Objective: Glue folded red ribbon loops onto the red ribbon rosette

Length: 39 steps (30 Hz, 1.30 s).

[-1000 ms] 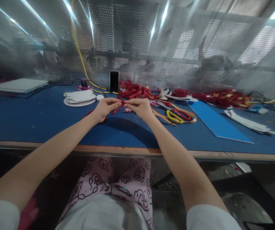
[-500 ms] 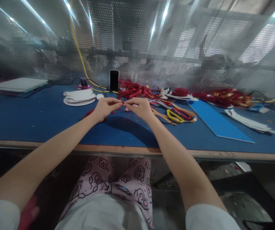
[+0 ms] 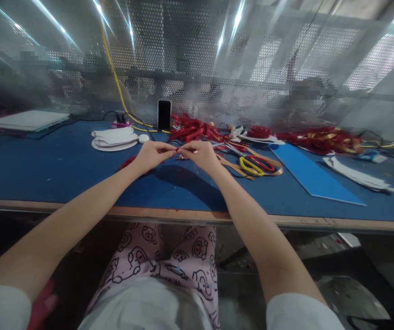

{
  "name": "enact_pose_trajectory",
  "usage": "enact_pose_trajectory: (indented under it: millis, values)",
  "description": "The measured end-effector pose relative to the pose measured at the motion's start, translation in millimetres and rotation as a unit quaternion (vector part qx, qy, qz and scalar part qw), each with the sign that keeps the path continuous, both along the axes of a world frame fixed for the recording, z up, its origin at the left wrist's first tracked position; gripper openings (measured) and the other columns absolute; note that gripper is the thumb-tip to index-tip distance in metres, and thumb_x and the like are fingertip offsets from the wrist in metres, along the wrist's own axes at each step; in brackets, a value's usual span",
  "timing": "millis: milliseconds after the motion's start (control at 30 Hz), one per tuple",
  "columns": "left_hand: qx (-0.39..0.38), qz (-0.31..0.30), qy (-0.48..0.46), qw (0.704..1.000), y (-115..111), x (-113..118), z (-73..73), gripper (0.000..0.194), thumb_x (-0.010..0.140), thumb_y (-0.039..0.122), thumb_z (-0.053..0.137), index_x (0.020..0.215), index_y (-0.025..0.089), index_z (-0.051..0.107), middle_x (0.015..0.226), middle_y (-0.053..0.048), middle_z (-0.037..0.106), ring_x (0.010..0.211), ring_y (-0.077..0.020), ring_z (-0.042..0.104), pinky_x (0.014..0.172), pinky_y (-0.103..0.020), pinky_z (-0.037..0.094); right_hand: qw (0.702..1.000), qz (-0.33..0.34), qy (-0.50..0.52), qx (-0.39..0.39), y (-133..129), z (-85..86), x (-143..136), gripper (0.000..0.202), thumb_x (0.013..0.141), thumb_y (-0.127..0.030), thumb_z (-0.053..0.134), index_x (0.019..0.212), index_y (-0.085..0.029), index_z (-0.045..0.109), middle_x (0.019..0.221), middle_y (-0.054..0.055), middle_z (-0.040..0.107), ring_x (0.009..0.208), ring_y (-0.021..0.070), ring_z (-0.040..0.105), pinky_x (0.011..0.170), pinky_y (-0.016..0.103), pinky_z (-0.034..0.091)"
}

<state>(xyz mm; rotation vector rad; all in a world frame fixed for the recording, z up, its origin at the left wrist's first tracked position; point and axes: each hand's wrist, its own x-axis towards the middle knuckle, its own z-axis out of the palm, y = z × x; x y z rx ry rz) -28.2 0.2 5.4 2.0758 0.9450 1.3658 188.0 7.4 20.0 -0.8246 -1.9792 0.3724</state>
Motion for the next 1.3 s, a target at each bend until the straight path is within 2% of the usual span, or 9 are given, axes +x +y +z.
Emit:
enact_pose_trajectory:
  millis: [267, 433, 567, 700, 800, 867, 1000, 1133, 1300]
  values:
    - [-0.009, 0.005, 0.018, 1.000, -2.1, -3.4, 5.5, 0.020, 0.080, 0.035, 0.077, 0.087, 0.017, 0.083, 0.077, -0.007, 0.078, 0.070, -0.0176, 0.068, 0.070, -0.029, 0.054, 0.998, 0.013, -0.061, 0.027, 7.9, -4.5, 2.3, 0.024, 0.086, -0.042, 0.070, 0.092, -0.022, 0.083, 0.080, 0.005, 0.078, 0.071, 0.0188, 0.067, 0.068, 0.031, 0.050]
    - [-0.020, -0.005, 0.049, 0.999, -0.7, -3.4, 4.5, 0.022, 0.080, 0.036, 0.075, 0.086, 0.016, 0.082, 0.078, -0.007, 0.078, 0.070, -0.0171, 0.067, 0.071, -0.029, 0.052, 0.997, 0.020, -0.073, 0.030, 8.4, -3.8, 4.5, 0.022, 0.085, -0.040, 0.071, 0.090, -0.023, 0.084, 0.079, 0.004, 0.077, 0.069, 0.0170, 0.064, 0.066, 0.030, 0.047]
    - [-0.030, -0.036, 0.071, 0.996, -1.7, -4.0, 5.3, 0.024, 0.081, 0.037, 0.074, 0.088, 0.016, 0.080, 0.082, -0.007, 0.078, 0.076, -0.0179, 0.067, 0.073, -0.029, 0.051, 0.997, 0.033, -0.060, 0.018, 8.9, -4.9, 4.7, 0.023, 0.083, -0.044, 0.074, 0.087, -0.023, 0.083, 0.079, 0.004, 0.077, 0.069, 0.0168, 0.063, 0.067, 0.030, 0.047]
    - [-0.051, -0.069, 0.089, 0.992, -3.4, -7.4, 10.2, 0.023, 0.080, 0.035, 0.073, 0.087, 0.015, 0.080, 0.082, -0.006, 0.077, 0.079, -0.0181, 0.067, 0.076, -0.029, 0.051, 0.996, 0.072, -0.047, -0.003, 8.9, -6.1, 4.0, 0.025, 0.084, -0.044, 0.075, 0.098, -0.025, 0.083, 0.086, 0.004, 0.078, 0.076, 0.0182, 0.066, 0.072, 0.031, 0.050]
    - [-0.081, -0.082, 0.079, 0.990, -1.7, -9.1, 10.6, 0.027, 0.079, 0.039, 0.076, 0.088, 0.014, 0.079, 0.080, -0.006, 0.076, 0.073, -0.0166, 0.065, 0.070, -0.028, 0.050, 0.994, 0.097, -0.042, 0.004, 7.3, -4.6, 3.5, 0.022, 0.085, -0.045, 0.075, 0.092, -0.026, 0.083, 0.087, 0.005, 0.077, 0.080, 0.0186, 0.067, 0.076, 0.032, 0.051]
    - [-0.105, -0.088, 0.054, 0.989, 0.6, -8.8, 8.4, 0.031, 0.078, 0.042, 0.078, 0.090, 0.013, 0.077, 0.080, -0.007, 0.074, 0.069, -0.0149, 0.062, 0.064, -0.027, 0.047, 0.995, 0.087, -0.045, 0.008, 6.1, -3.2, 3.1, 0.022, 0.084, -0.045, 0.075, 0.088, -0.025, 0.083, 0.083, 0.004, 0.075, 0.076, 0.0179, 0.065, 0.073, 0.032, 0.050]
    - [-0.148, -0.096, -0.027, 0.984, 5.4, -5.8, 3.2, 0.041, 0.073, 0.036, 0.085, 0.105, 0.014, 0.069, 0.090, -0.008, 0.076, 0.071, -0.0133, 0.064, 0.060, -0.024, 0.046, 0.997, 0.063, -0.049, 0.002, 5.3, -3.1, 2.4, 0.022, 0.085, -0.044, 0.075, 0.089, -0.023, 0.081, 0.080, 0.004, 0.074, 0.072, 0.0167, 0.062, 0.069, 0.030, 0.048]
    - [-0.169, -0.100, -0.050, 0.979, 7.0, -4.9, 2.7, 0.065, 0.072, 0.029, 0.086, 0.130, 0.016, 0.059, 0.091, -0.009, 0.077, 0.066, -0.0120, 0.064, 0.060, -0.023, 0.046, 0.996, 0.066, -0.053, -0.002, 5.5, -5.2, 1.6, 0.020, 0.085, -0.041, 0.075, 0.090, -0.023, 0.080, 0.082, 0.004, 0.074, 0.073, 0.0171, 0.063, 0.070, 0.031, 0.048]
    - [-0.177, -0.124, -0.051, 0.975, 5.5, -7.5, 5.3, 0.095, 0.070, 0.022, 0.087, 0.153, 0.011, 0.042, 0.095, -0.013, 0.078, 0.082, -0.0196, 0.073, 0.075, -0.028, 0.052, 0.991, 0.110, -0.071, -0.014, 3.7, -3.1, 1.2, 0.022, 0.088, -0.041, 0.071, 0.101, -0.026, 0.081, 0.094, 0.005, 0.077, 0.086, 0.0194, 0.067, 0.079, 0.033, 0.052]
